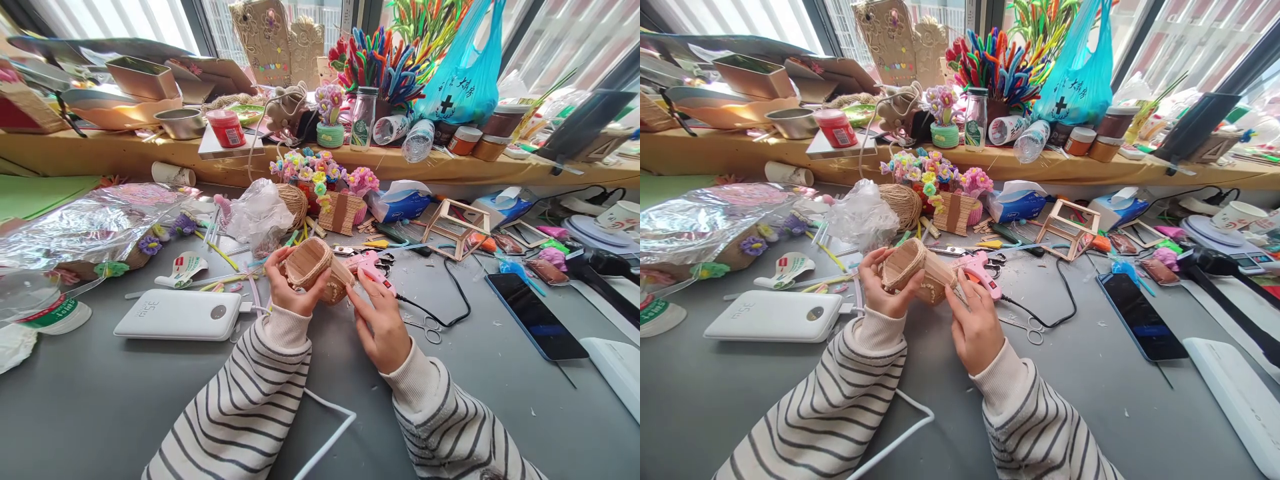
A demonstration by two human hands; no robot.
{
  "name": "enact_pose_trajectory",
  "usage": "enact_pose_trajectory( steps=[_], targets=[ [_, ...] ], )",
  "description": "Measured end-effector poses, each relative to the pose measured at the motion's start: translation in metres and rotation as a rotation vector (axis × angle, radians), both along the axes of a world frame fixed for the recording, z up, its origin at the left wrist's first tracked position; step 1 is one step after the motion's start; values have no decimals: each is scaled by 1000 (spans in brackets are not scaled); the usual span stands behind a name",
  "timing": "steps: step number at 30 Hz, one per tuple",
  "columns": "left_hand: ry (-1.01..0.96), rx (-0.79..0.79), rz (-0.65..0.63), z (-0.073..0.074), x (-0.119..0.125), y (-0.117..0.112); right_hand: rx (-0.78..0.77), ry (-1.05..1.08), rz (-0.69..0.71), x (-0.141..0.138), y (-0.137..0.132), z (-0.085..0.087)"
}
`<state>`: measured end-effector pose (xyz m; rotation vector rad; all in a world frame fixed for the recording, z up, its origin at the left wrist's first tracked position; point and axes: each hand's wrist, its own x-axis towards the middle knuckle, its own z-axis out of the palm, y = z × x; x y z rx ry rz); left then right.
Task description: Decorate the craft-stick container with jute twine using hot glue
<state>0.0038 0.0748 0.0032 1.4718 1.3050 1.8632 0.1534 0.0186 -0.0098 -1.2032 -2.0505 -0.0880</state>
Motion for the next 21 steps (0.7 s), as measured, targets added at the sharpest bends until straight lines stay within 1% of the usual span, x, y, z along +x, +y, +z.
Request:
enact_pose_trajectory(
  steps=[3, 6, 9, 12, 14, 16, 19, 21],
  targets=[
    [52, 39, 48, 0, 0, -1, -69, -34, -13, -4, -1, -3],
    [72, 27, 67, 0, 0, -1, -112, -66, -28, -7, -2, -6],
    [78, 16, 70, 1, 0, -3, -118, -73, -30, -8, -3, -7],
    [43, -1, 44, 3, -1, -3, -85, -35, -23, -7, -2, -6],
    [-31, -34, 3, 2, -2, -1, -32, 6, -7, -6, -2, -3],
    [-161, -88, -62, 0, -4, 3, 34, 42, 14, -4, -4, 2],
    [-386, -223, -215, -5, -7, 10, 121, 85, 26, -1, -8, 11],
    [-478, -290, -310, -5, -7, 12, 163, 122, 40, 0, -12, 18]
  ],
)
